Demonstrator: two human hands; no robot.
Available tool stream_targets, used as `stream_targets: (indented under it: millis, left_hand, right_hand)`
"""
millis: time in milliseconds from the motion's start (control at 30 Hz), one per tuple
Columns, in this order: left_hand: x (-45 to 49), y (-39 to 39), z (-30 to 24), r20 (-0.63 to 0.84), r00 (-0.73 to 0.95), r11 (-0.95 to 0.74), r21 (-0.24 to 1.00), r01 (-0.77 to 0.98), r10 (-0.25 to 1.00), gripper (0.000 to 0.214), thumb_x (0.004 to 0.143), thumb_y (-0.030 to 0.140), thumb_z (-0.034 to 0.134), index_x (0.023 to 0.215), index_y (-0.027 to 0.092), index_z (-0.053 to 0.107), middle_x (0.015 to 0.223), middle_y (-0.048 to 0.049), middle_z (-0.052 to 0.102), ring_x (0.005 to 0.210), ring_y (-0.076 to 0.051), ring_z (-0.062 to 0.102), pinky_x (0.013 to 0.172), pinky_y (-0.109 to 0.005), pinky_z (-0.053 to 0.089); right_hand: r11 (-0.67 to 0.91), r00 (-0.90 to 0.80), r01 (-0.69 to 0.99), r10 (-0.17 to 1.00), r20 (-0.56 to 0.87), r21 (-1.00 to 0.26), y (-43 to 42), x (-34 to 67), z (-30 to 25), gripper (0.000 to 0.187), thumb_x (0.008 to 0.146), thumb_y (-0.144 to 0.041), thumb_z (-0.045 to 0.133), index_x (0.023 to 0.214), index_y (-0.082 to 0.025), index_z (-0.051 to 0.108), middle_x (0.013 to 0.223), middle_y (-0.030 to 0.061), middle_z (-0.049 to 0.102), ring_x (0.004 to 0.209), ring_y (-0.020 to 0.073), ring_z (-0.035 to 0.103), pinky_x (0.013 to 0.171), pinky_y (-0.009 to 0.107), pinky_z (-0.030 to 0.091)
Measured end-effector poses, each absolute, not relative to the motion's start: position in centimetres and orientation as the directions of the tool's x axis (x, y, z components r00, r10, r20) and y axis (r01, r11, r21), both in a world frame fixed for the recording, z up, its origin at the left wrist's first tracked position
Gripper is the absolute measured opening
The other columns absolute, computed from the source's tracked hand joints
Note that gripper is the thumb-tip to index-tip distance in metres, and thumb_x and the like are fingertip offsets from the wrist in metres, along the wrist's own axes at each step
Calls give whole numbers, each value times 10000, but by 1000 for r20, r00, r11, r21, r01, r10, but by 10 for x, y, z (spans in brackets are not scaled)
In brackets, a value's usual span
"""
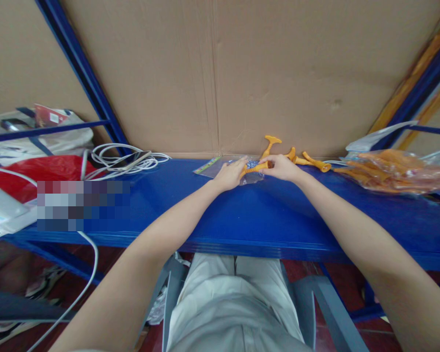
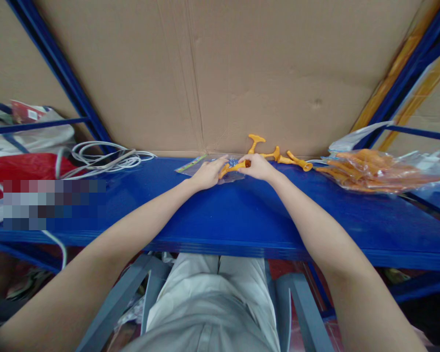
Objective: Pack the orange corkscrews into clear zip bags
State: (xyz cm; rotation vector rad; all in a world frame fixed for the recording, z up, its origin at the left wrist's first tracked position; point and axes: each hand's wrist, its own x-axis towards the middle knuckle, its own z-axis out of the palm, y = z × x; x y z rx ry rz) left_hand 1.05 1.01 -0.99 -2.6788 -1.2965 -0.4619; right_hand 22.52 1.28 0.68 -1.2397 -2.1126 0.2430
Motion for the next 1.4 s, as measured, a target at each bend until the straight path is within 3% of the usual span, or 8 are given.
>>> stream_targets:
  millis: [200,467,567,700,933,1167,1267,1400]
  left_hand:
    - [14,13,-16,411,669,-747,44,664,619,587,872,71,382,1448,185,371,1570,-148,328,1412,-244,385,1084,-488,389]
    - [15,16,-19,490,727,-848,47,528,480,571,888,103,352,1454,178,363,1542,-125,394,1391,-218,417,1116,-421,382]
    - [13,15,-13,533,648,-786,52,617,544,602,891,110,355,1488,173,318,1535,-127,406,1388,-223,418,1122,-413,364]
    - [0,17,-3,564,327,-495,172,851,758,614,889,132,385,1496,187,312,1551,-138,373,1397,-277,396,1122,-499,326]
    - [-41,44,0,214,-289,100,618,780,933,564,887,264,510,1426,132,408,1401,-216,531,1326,-350,474,1050,-504,397]
    - [-54,59,2,-14,-135,84,847,526,991,248,822,126,580,1058,150,652,918,-111,720,901,-241,694,648,-277,524]
    - [-45,56,4,-86,-49,99,897,431,995,366,772,21,587,1116,144,618,737,-44,679,680,-167,682,549,-214,486]
    - [-29,45,6,-146,67,113,928,355,987,480,800,-24,543,1254,130,524,758,-40,677,609,-135,676,626,-232,548]
  right_hand:
    - [651,-437,593,755,489,-474,17,206,-10,263,736,-301,660,921,-136,748,838,57,720,732,178,622,721,307,491]
    - [602,-475,578,797,373,-550,17,195,-25,256,726,-253,659,914,-111,761,776,55,725,676,167,612,685,286,484]
    - [585,-474,571,808,351,-576,13,193,-24,252,729,-266,653,893,-110,764,795,61,729,681,173,620,667,283,480]
    - [552,-460,563,828,321,-615,8,192,-23,319,735,-343,641,899,-101,769,784,58,722,658,173,612,607,274,461]
    - [584,-437,529,809,393,-615,8,190,-23,334,737,-353,627,915,-111,774,783,52,720,653,162,601,596,258,450]
    - [562,-424,538,825,374,-629,6,190,-19,333,749,-370,630,914,-118,772,737,37,700,625,160,584,573,260,439]
    - [550,-426,526,831,359,-648,5,191,-18,338,751,-382,638,931,-128,770,732,26,700,619,158,581,568,260,443]
    - [567,-422,483,818,390,-667,7,192,-19,353,759,-360,639,976,-109,761,768,49,717,684,187,620,652,305,508]
